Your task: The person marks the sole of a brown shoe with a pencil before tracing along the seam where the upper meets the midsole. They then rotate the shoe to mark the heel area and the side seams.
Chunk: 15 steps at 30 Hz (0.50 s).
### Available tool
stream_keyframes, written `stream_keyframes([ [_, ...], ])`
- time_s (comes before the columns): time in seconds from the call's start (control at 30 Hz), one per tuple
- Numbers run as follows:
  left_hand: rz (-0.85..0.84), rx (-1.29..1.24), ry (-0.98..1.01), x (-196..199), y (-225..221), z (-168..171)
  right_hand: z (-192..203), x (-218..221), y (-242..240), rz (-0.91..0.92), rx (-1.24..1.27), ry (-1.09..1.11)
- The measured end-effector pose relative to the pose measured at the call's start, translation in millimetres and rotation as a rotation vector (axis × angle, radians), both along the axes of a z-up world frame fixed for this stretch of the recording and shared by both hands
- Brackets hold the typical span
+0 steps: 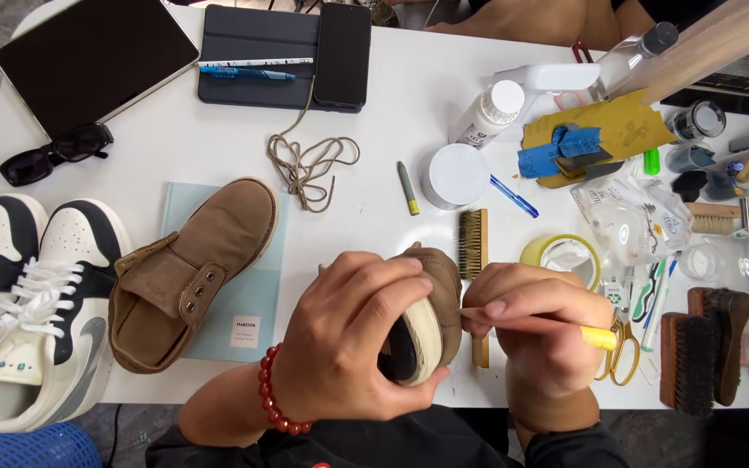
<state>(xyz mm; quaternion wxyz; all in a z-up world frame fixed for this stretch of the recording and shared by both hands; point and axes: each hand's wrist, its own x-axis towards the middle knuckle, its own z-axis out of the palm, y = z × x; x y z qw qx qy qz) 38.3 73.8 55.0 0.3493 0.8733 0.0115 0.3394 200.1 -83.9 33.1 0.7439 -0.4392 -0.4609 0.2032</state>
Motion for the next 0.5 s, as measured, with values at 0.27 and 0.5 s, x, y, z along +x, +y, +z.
stream_keyframes([
  [0.27,0.097,0.077,-0.034,2,-7,-18,-4,-23,-10,-0.121,-0.096,0.118],
  [0.5,0.189,0.053,-0.075,10,-22,-33,5,-10,-5,-0.173,-0.192,-0.237],
])
